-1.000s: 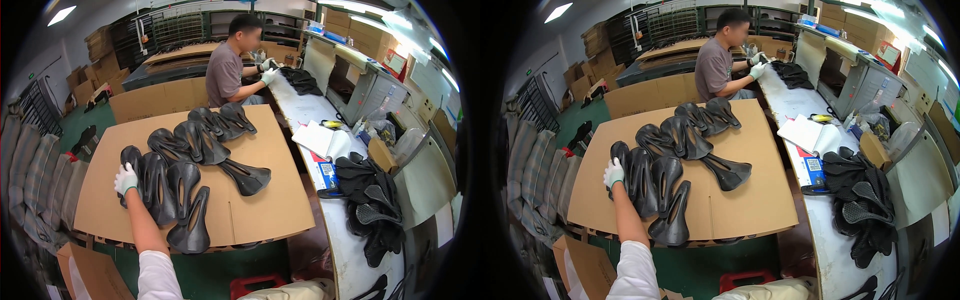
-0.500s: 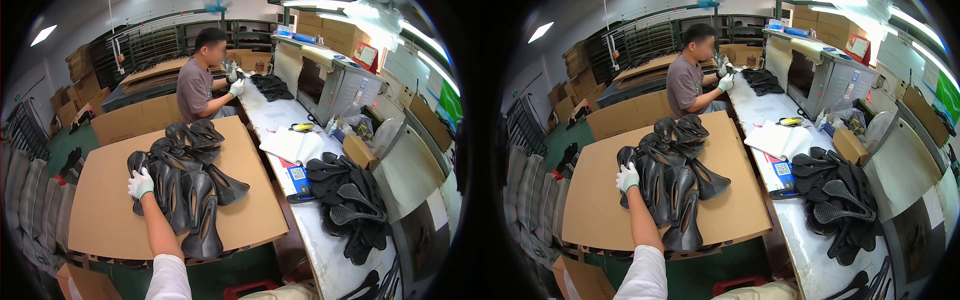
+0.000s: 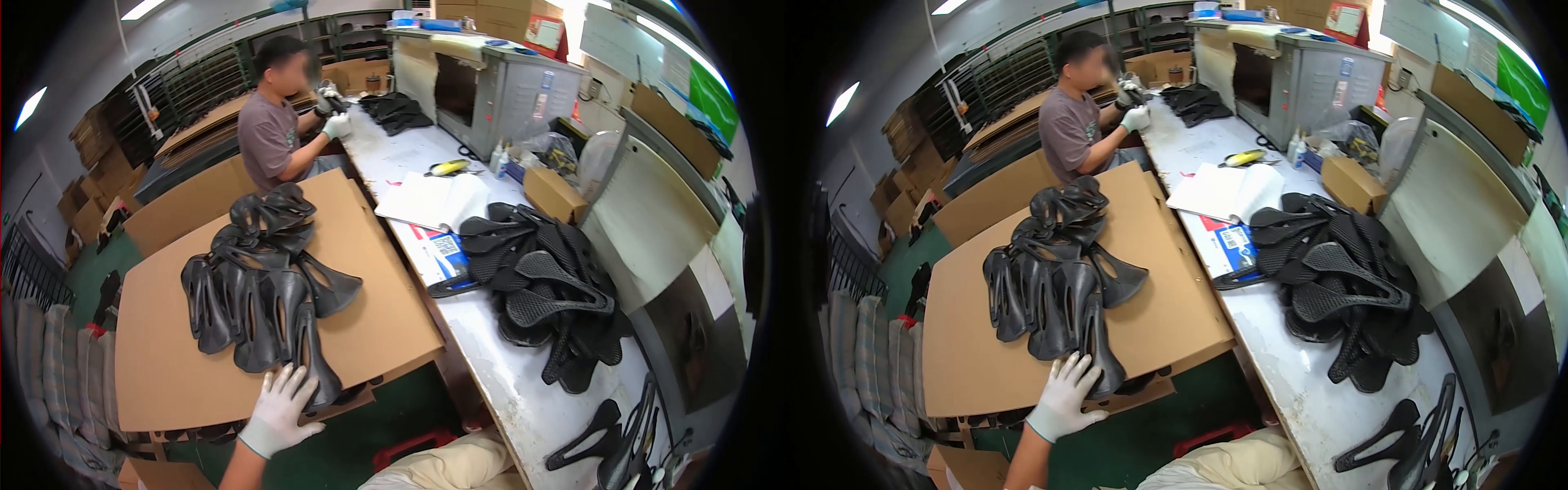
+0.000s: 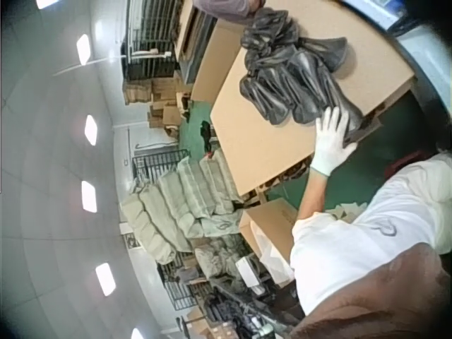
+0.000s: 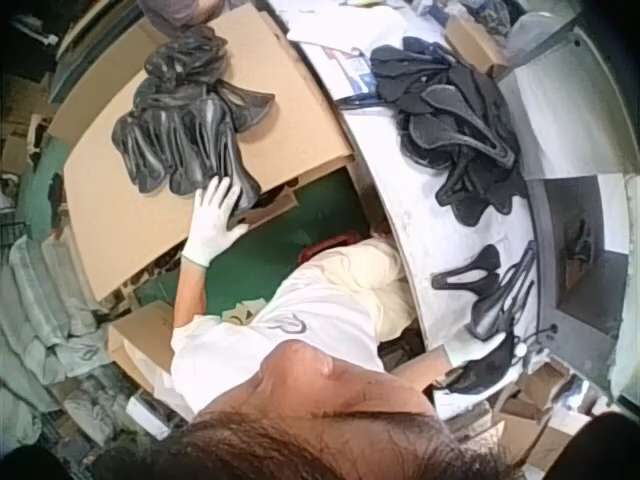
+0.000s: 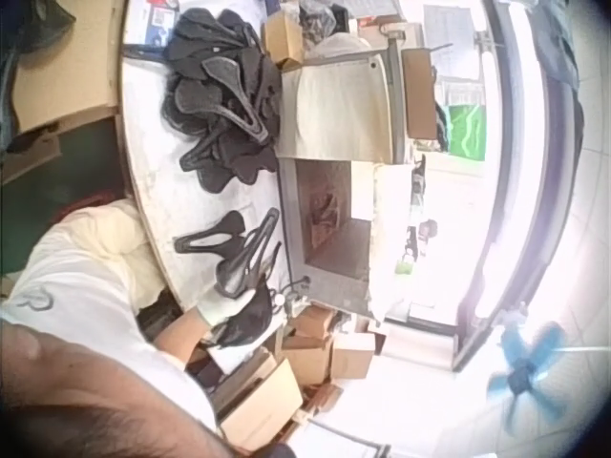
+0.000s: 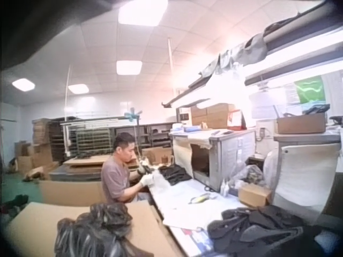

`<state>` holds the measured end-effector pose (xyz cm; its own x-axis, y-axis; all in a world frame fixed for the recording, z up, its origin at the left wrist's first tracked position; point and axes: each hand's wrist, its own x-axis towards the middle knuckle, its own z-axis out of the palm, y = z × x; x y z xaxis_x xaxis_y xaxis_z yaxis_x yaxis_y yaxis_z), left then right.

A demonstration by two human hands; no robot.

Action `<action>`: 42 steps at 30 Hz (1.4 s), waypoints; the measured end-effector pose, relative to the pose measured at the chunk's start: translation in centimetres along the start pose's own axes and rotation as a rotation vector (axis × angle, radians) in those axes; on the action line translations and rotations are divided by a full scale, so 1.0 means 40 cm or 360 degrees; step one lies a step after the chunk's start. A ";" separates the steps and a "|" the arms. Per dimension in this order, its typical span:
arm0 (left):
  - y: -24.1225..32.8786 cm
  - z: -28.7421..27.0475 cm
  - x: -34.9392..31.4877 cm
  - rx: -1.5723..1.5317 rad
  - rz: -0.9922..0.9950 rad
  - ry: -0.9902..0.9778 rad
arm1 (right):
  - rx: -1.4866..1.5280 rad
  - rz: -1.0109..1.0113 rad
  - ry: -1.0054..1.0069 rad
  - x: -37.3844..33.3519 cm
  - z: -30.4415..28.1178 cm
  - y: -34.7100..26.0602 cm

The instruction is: Inspecting and assembling 3D-printed or mesh bicycle saddle covers onto their bases in a factory setting.

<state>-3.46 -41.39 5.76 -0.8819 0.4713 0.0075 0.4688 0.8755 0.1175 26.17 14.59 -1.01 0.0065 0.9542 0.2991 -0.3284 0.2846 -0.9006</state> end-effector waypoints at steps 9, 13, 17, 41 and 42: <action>0.220 -0.106 -0.028 -0.0056 0.0514 0.0647 | 0.0593 0.0689 0.0012 0.006 -0.059 -0.037; 0.390 -0.109 0.039 -0.0768 0.0884 0.0871 | 0.0740 0.0660 0.0244 -0.029 -0.080 -0.089; 0.712 -0.111 0.290 -0.0688 0.1391 0.0634 | 0.0691 0.0617 0.0364 -0.072 -0.116 -0.121; 1.211 0.167 0.551 0.0022 0.3064 -0.0104 | 0.0391 0.1532 0.0278 -0.372 -0.276 -0.261; 1.182 0.179 0.546 0.0131 0.3027 -0.0069 | 0.0374 0.1529 0.0239 -0.381 -0.270 -0.267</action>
<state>-0.21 11.07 4.36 0.7323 0.6803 0.0302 0.6808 -0.7303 -0.0562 39.77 -2.01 0.62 -0.2459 0.7763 -0.5805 -0.4352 -0.6235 -0.6495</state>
